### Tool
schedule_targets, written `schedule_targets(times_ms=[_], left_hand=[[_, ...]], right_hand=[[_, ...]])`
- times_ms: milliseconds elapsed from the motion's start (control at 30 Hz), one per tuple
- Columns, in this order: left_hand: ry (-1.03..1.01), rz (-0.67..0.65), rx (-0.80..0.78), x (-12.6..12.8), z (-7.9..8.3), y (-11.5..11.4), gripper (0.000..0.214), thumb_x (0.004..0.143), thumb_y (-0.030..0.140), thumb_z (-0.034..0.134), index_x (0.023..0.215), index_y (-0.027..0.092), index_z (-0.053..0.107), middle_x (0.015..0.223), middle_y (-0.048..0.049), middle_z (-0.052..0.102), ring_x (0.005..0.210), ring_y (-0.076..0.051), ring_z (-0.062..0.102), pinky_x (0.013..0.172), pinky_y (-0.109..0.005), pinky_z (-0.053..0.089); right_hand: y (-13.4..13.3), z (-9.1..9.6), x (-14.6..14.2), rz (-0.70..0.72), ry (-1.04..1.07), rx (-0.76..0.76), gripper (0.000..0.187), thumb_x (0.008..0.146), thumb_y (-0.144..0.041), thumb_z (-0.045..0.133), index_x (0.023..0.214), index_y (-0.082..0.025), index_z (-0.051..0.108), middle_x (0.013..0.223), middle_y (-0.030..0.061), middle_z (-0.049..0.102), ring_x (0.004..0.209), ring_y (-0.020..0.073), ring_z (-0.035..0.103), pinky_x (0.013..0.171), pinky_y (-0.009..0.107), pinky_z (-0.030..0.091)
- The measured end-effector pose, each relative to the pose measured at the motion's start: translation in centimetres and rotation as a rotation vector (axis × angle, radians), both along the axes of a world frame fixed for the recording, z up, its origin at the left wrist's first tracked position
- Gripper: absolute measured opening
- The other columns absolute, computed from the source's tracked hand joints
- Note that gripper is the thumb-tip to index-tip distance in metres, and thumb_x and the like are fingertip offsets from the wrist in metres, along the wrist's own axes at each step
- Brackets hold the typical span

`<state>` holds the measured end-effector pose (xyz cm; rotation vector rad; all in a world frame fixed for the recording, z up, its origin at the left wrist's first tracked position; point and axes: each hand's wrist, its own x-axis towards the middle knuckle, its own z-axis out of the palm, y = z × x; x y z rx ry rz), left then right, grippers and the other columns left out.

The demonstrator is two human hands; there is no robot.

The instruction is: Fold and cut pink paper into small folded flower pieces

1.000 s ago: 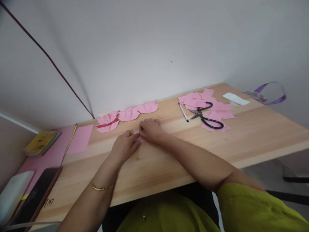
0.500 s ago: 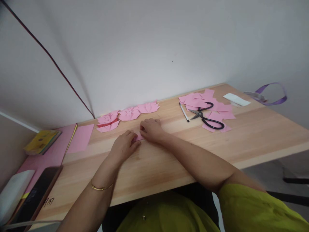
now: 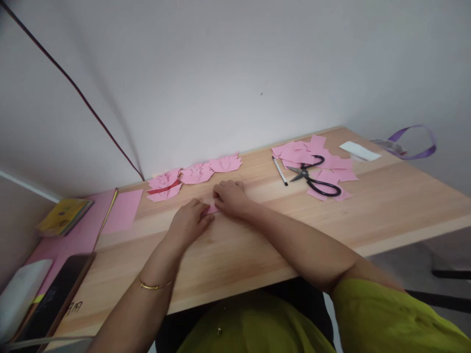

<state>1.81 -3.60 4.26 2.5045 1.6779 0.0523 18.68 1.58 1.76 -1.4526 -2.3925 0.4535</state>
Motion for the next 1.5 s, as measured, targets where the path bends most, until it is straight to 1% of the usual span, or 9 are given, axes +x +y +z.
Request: schedule_targets(times_ms=[233, 400, 467, 733, 933, 1067, 1233, 1367, 1500], left_hand=[[-0.007, 0.005, 0.008, 0.09, -0.15, -0.04, 0.021, 0.086, 0.036, 0.052, 0.092, 0.018, 0.062, 0.094, -0.0066, 0.059, 0.085, -0.02, 0.057, 0.074, -0.031, 0.043], [-0.001, -0.017, 0.016, 0.16, -0.1, -0.15, 0.031, 0.087, 0.033, 0.051, 0.115, 0.024, 0.058, 0.097, -0.006, 0.058, 0.088, -0.02, 0.057, 0.076, -0.031, 0.042], [0.018, -0.032, 0.017, 0.15, -0.09, -0.15, 0.034, 0.087, 0.033, 0.049, 0.12, 0.027, 0.056, 0.096, -0.0061, 0.057, 0.087, -0.021, 0.057, 0.076, -0.032, 0.042], [0.013, -0.047, 0.013, 0.07, -0.08, -0.05, 0.023, 0.087, 0.036, 0.05, 0.098, 0.022, 0.065, 0.092, -0.006, 0.057, 0.081, -0.02, 0.057, 0.072, -0.031, 0.042], [-0.008, 0.002, -0.004, 0.17, 0.08, -0.02, 0.023, 0.087, 0.036, 0.05, 0.091, 0.02, 0.066, 0.09, -0.0058, 0.058, 0.079, -0.019, 0.058, 0.072, -0.03, 0.043], [-0.024, 0.011, 0.007, 0.23, -0.06, -0.09, 0.023, 0.086, 0.036, 0.051, 0.094, 0.02, 0.066, 0.092, -0.0061, 0.058, 0.081, -0.019, 0.058, 0.073, -0.031, 0.043], [-0.005, -0.003, 0.024, 0.32, -0.18, -0.14, 0.032, 0.086, 0.035, 0.051, 0.115, 0.025, 0.06, 0.096, -0.0065, 0.058, 0.086, -0.021, 0.057, 0.076, -0.032, 0.043], [0.017, -0.024, 0.008, 0.27, -0.1, -0.12, 0.029, 0.088, 0.034, 0.048, 0.112, 0.027, 0.062, 0.095, -0.0062, 0.057, 0.086, -0.021, 0.057, 0.075, -0.032, 0.042], [0.025, -0.024, 0.012, 0.2, 0.01, -0.1, 0.025, 0.087, 0.036, 0.049, 0.103, 0.024, 0.064, 0.094, -0.0062, 0.057, 0.083, -0.02, 0.057, 0.073, -0.032, 0.042]], right_hand=[[0.09, -0.23, -0.11, -0.014, 0.02, 0.006, 0.011, 0.078, -0.025, 0.053, 0.085, -0.021, 0.06, 0.092, 0.0042, 0.062, 0.09, 0.02, 0.051, 0.081, 0.035, 0.027], [0.28, -0.45, -0.11, -0.004, 0.017, 0.007, 0.012, 0.081, -0.028, 0.052, 0.086, -0.02, 0.061, 0.093, 0.005, 0.062, 0.09, 0.0207, 0.051, 0.081, 0.035, 0.027], [0.25, -0.41, -0.07, 0.003, 0.028, 0.012, 0.015, 0.083, -0.03, 0.051, 0.086, -0.02, 0.06, 0.093, 0.0053, 0.062, 0.091, 0.021, 0.051, 0.08, 0.035, 0.027], [0.05, -0.26, 0.14, 0.005, 0.021, 0.011, 0.011, 0.08, -0.025, 0.052, 0.086, -0.02, 0.06, 0.093, 0.0045, 0.062, 0.09, 0.02, 0.051, 0.081, 0.035, 0.027], [0.14, -0.32, 0.02, 0.002, 0.038, 0.009, 0.015, 0.081, -0.033, 0.054, 0.086, -0.02, 0.06, 0.094, 0.005, 0.062, 0.092, 0.0212, 0.051, 0.083, 0.036, 0.027], [0.22, -0.3, 0.0, 0.002, 0.012, 0.004, 0.012, 0.08, -0.024, 0.052, 0.087, -0.02, 0.061, 0.094, 0.0052, 0.062, 0.091, 0.0207, 0.052, 0.082, 0.036, 0.027], [0.1, -0.13, -0.06, 0.002, 0.012, 0.004, 0.013, 0.082, -0.026, 0.051, 0.086, -0.02, 0.061, 0.093, 0.0056, 0.062, 0.09, 0.021, 0.052, 0.081, 0.035, 0.028], [0.07, -0.21, -0.04, 0.009, 0.023, 0.026, 0.014, 0.083, -0.028, 0.05, 0.086, -0.02, 0.06, 0.093, 0.0054, 0.062, 0.09, 0.0208, 0.051, 0.08, 0.035, 0.028], [0.14, -0.34, 0.06, 0.009, 0.009, 0.022, 0.012, 0.081, -0.025, 0.051, 0.086, -0.02, 0.061, 0.093, 0.0053, 0.062, 0.089, 0.0205, 0.051, 0.081, 0.035, 0.028]])
